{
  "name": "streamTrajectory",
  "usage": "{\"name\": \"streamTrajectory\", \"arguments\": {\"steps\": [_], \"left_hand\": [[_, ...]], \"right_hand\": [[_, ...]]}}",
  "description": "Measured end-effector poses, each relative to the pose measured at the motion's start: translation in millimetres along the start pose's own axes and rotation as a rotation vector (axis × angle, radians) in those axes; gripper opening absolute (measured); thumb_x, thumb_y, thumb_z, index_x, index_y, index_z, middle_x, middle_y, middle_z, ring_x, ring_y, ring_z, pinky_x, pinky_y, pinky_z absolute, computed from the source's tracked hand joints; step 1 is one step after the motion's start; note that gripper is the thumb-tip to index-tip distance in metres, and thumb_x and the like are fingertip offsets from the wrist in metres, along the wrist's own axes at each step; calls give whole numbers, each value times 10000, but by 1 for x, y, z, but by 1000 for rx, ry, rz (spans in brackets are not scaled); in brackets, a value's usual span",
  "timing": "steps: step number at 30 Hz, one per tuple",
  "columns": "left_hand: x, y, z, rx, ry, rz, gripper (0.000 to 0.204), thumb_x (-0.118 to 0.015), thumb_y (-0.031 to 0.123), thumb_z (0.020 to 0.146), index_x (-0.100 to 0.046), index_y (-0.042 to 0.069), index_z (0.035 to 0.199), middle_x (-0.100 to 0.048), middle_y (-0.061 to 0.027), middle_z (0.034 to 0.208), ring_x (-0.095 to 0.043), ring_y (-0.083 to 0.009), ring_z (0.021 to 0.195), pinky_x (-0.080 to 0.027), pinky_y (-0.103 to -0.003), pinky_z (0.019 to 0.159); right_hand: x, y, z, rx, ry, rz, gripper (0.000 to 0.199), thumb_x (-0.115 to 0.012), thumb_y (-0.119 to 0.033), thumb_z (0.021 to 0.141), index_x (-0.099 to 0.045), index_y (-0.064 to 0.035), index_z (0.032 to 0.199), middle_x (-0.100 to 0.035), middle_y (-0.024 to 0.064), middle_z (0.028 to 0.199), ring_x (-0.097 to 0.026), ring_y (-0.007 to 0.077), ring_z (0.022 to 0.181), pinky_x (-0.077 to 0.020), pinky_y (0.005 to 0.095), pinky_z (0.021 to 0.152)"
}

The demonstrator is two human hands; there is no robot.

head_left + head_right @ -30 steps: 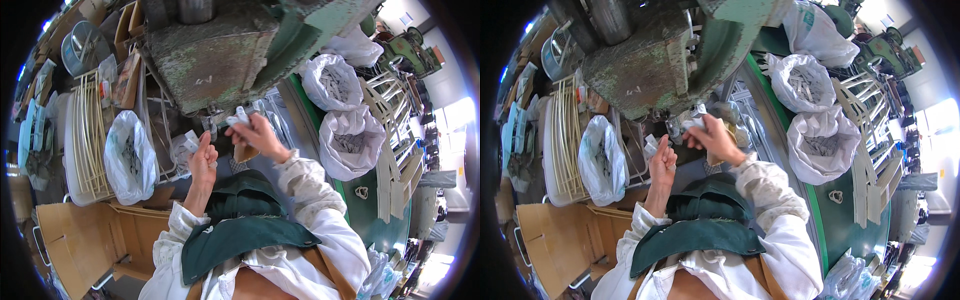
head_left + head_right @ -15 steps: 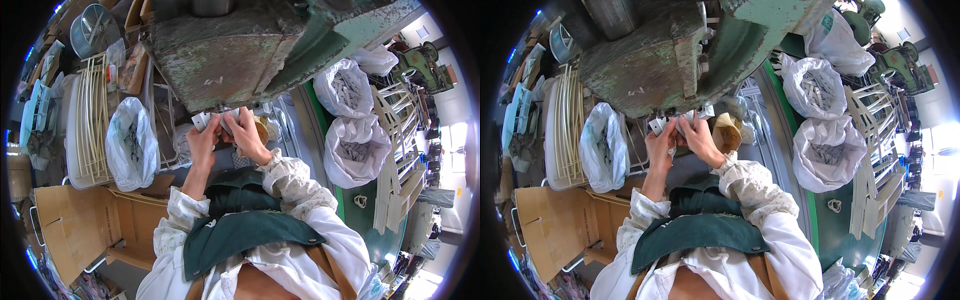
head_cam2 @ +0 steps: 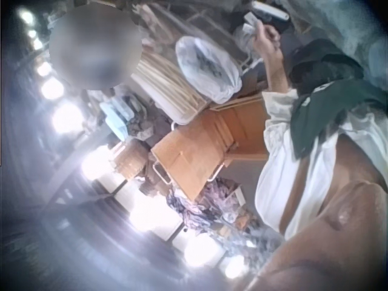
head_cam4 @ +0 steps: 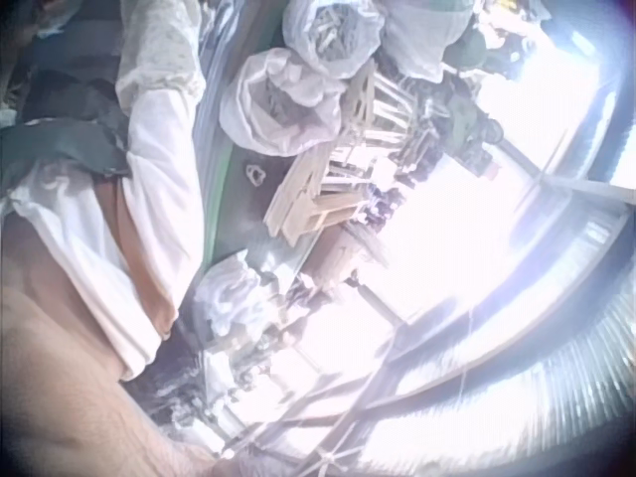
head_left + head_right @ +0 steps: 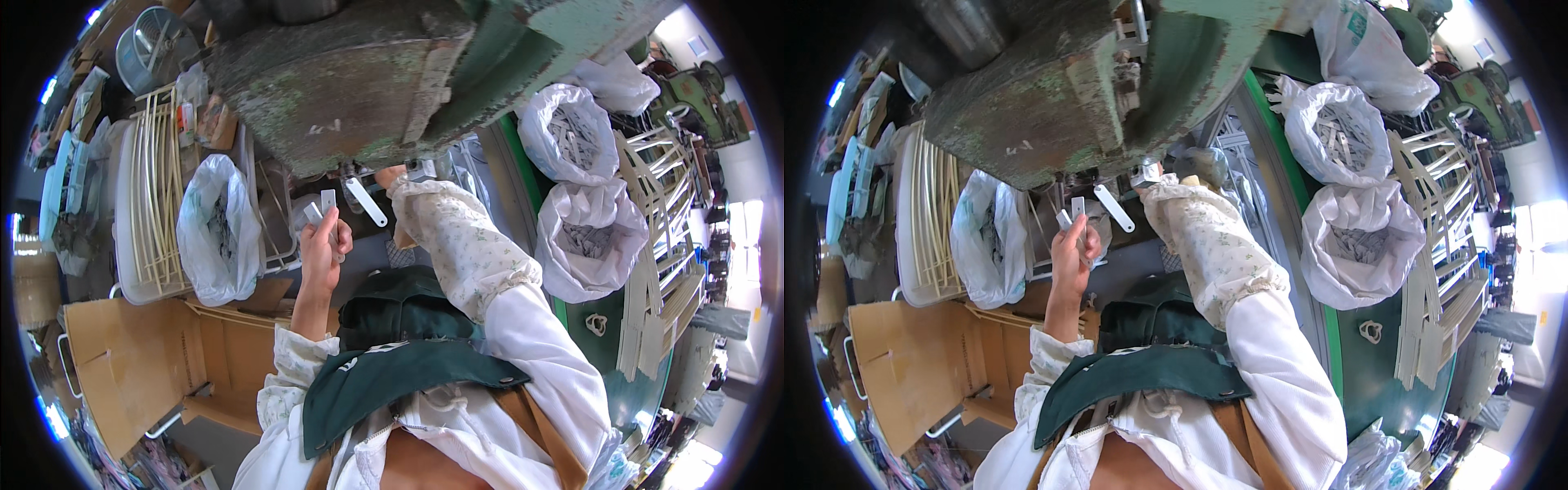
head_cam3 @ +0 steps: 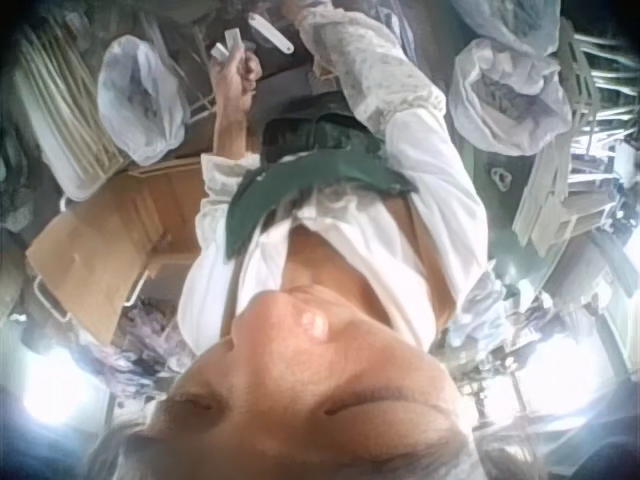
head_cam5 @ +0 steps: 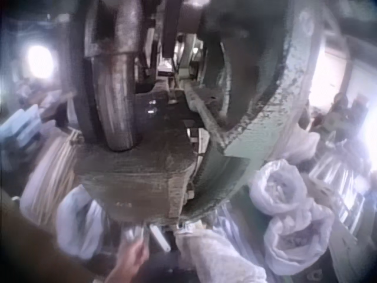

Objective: The person repeatedly picks up small white plastic pieces from a bag and a nearby surface, aligns them, and presses them together by hand. They place the assembled pieces into a white bag and continue the cycle.

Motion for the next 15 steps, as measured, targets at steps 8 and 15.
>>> {"name": "streamTrajectory", "arguments": {"steps": [8,15], "left_hand": [[4,19,-16,-60,52,-57,191,-552,139,894,-581,-15,1003,-572,-64,721,-504,-116,615,-398,-236,547],[2,24,-11,-68,-47,151,242,-479,150,940,-522,-19,1108,-666,-151,848,-559,-114,572,-405,-239,500]], "right_hand": [[28,9,-9,45,-15,139,195,-680,-97,770,-645,-14,942,-662,105,871,-598,226,794,-488,337,708],[150,-89,-70,-24,-219,918,228,-718,-86,766,-644,5,962,-663,74,884,-583,158,789,-482,302,719]]}}
Point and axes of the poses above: each hand's wrist, its own z-axis towards the middle knuckle, its own x-axis out of the back of the hand, y = z × x, the point moved 10 cm from there along z, towards the middle knuckle
